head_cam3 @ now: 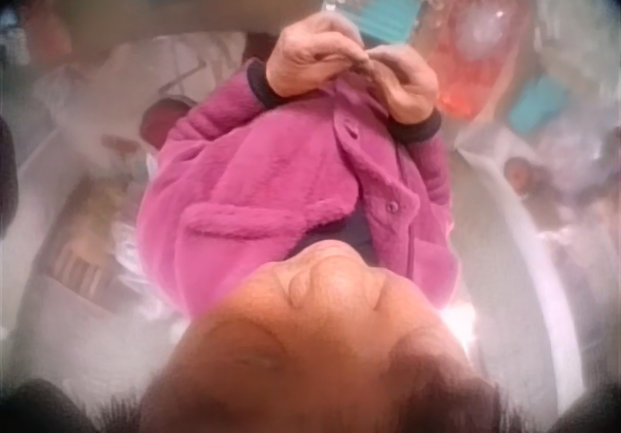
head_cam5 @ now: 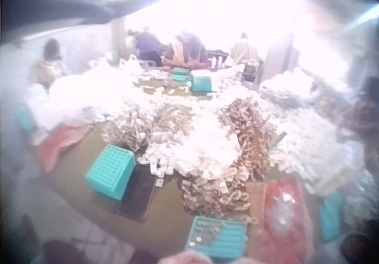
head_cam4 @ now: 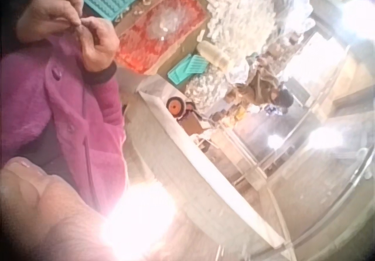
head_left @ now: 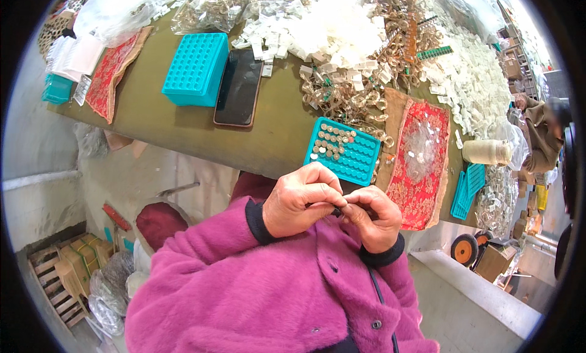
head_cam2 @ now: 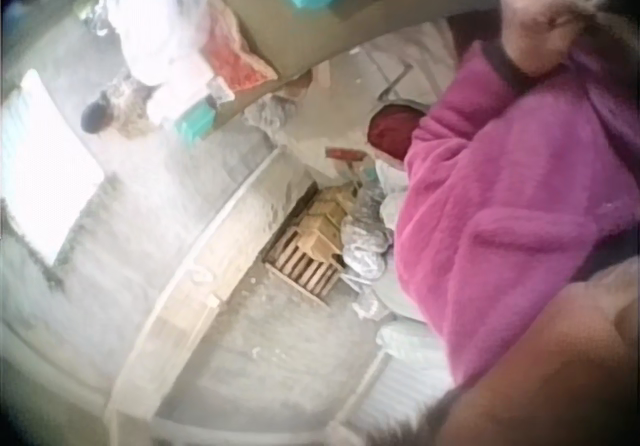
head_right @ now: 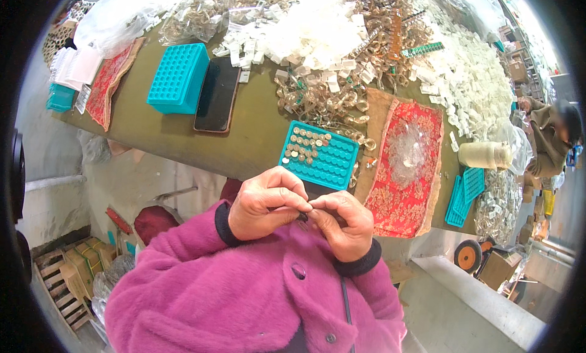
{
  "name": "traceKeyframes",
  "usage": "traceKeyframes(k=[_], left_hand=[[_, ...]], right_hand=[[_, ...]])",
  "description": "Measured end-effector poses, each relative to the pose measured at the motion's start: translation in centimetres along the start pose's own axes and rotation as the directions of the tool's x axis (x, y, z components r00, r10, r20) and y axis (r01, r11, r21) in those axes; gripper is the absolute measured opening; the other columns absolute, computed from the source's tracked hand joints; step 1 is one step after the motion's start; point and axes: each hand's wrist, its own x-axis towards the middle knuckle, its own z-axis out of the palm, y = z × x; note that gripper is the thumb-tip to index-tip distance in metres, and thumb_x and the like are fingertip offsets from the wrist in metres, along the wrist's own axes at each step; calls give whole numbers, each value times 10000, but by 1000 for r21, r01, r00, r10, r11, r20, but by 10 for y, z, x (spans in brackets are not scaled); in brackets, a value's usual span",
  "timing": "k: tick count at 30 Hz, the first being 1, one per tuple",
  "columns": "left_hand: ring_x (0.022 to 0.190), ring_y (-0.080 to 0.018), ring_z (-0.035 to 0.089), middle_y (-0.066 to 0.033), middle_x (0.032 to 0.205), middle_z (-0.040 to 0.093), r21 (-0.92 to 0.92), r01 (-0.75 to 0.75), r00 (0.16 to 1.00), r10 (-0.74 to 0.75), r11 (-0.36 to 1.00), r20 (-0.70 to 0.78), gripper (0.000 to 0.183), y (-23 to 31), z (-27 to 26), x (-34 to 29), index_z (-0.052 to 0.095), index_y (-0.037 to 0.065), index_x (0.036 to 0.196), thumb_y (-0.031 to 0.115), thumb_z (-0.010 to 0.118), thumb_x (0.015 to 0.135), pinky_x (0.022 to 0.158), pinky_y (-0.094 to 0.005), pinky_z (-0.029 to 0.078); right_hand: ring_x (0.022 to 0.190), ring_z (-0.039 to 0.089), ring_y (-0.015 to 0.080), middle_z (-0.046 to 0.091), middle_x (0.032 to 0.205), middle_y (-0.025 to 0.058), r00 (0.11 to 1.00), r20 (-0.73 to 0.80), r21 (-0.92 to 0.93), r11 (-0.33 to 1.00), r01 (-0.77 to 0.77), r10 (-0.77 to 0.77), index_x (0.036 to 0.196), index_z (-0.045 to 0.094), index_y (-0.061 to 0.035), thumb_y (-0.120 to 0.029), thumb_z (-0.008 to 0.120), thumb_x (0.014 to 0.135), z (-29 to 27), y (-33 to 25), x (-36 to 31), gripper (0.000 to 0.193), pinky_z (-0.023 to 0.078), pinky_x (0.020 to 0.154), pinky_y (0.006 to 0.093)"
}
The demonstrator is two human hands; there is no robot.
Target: The person repeatedly picks small white plastic housings and metallic components from a cluttered workbench, inserts the metal parts into the housings, and places the assembled units into a blue tray. The person occasionally uses a small light to illuminate the components during assembly.
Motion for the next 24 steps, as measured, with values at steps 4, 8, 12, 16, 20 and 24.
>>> traceKeyframes(k=[4, 8, 12, 16, 20, 24], left_hand=[[906, -195, 681, -63, 997, 691, 58, -73, 997, 75, 996, -35, 280, 1, -3, 9, 799, 80, 1016, -79, 807, 787, 768, -306, 563], [943, -309, 704, -127, 1009, 722, 531, -191, 966, 256, 825, -50, 338, -8, -51, 51, 760, 58, 1074, -59, 721, 759, 823, -412, 598], [877, -373, 719, -178, 992, 700, 935, 135, 963, 180, 328, -203, 159, -41, -140, 122, 733, 95, 1065, 127, 642, 938, 759, -462, 603], [996, -398, 731, -172, 1051, 751, 973, 220, 962, -179, 67, -205, 204, -73, -175, 159, 736, 136, 1055, 303, 680, 951, 869, -519, 592], [1032, -408, 710, -175, 1073, 754, 964, 224, 955, -229, 146, -188, 213, -79, -182, 162, 736, 115, 1058, 224, 688, 882, 889, -498, 578], [953, -418, 702, -200, 987, 727, 956, 189, 980, -96, 225, -171, 152, -66, -177, 144, 713, 100, 1013, 141, 678, 871, 853, -508, 565]], right_hand=[[767, 678, 143, 685, 951, 100, 966, -11, -369, 899, 235, -257, 1037, 738, 25, 85, 774, 880, 0, 1, 4, 172, 546, 658, 264], [738, 666, 135, 680, 974, 110, 972, -136, -214, 964, 159, -191, 1046, 736, 18, 87, 764, 886, -5, 3, 2, 176, 558, 629, 264], [739, 656, 115, 663, 1007, 106, 980, -168, -34, 994, 101, -105, 1041, 730, 14, 95, 735, 911, -5, 9, 1, 153, 554, 618, 243], [721, 646, 119, 639, 1021, 105, 975, -196, -49, 994, 95, -103, 1022, 720, 13, 121, 708, 906, -7, 15, 0, 159, 544, 613, 240], [756, 660, 124, 635, 1063, 109, 962, -247, 47, 991, 127, -112, 1055, 711, 9, 127, 675, 936, -13, 17, 0, 171, 555, 627, 259], [791, 676, 122, 655, 1112, 118, 967, -248, 106, 991, 88, -59, 1080, 713, 11, 100, 680, 959, -15, 19, -4, 154, 579, 668, 246]])
